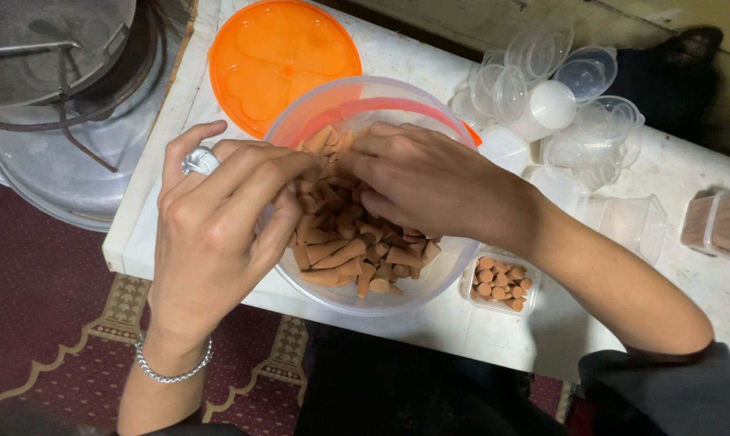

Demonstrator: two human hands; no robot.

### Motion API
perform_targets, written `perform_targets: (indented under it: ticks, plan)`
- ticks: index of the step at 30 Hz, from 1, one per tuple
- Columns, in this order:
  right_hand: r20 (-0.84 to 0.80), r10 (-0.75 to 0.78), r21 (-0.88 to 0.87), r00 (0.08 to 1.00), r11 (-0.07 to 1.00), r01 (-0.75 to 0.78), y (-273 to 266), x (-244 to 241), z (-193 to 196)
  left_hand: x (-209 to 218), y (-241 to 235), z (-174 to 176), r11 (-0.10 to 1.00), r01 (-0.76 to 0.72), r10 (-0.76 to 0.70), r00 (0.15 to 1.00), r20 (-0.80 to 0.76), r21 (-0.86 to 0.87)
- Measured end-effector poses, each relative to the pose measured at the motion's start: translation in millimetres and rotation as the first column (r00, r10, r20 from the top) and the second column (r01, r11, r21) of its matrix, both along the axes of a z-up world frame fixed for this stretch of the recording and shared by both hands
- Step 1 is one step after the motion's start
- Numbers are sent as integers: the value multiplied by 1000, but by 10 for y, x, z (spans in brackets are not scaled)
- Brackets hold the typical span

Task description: The person transfers small brown cone-shaped items from a large clear container into small clear plastic containers. They arrange the cones upright inside each small container, then place a lid on top and set the filled container aside. The process repeats with additional empty containers.

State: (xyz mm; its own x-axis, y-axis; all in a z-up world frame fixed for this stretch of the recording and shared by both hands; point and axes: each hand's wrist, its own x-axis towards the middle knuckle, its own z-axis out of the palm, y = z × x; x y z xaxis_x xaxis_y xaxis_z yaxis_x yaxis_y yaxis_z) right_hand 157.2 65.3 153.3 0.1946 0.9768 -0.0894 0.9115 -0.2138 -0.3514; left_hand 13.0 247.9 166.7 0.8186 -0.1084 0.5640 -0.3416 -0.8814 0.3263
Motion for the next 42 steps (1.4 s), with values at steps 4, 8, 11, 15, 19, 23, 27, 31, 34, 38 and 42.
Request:
perform_targets:
  ticks: [4, 8, 11, 15, 19, 23, 27, 31, 34, 38, 42]
  plan:
    - [101, 15, -75, 995, 997, -8, 125, 31, -152, 34, 62, -22, 1000, 7, -6, 1000, -12, 20]
    - [146, 30, -53, 989, 998, -22, 156, 33, -186, 51, 93, -12, 999, 0, 2, 999, -48, 41]
    - [118, 4, -50, 993, 999, 2, 133, 42, -151, 60, 121, -20, 997, -2, 8, 997, -79, 81]
    - [45, -98, 57, 994, 994, 95, 21, 39, -6, 96, 150, -71, 974, 13, 24, 987, -157, 228]
    - [-61, -153, 114, 986, 981, 159, -179, 12, 214, 146, 96, -15, 943, 26, 63, 965, -255, 331]
    - [-54, -115, 285, 992, 950, 126, -387, -40, 282, 281, 71, -10, 828, 118, 80, 943, -324, 548]
    - [-113, -91, 387, 989, 913, 128, -541, -108, 317, 379, 33, 1, 748, 235, 99, 885, -454, 621]
    - [-131, -67, 431, 989, 894, 118, -651, -134, 313, 431, 30, -25, 725, 300, 109, 839, -533, 620]
    - [-160, -67, 480, 985, 866, 137, -729, -169, 337, 423, 7, 19, 704, 321, 130, 819, -560, 634]
    - [-233, -147, 494, 961, 834, 248, -843, -253, 360, 361, 29, 51, 788, 279, 72, 843, -533, 549]
    - [-365, -107, 511, 925, 808, 295, -970, -294, 357, 263, -33, 237, 872, 274, -86, 902, -423, 406]
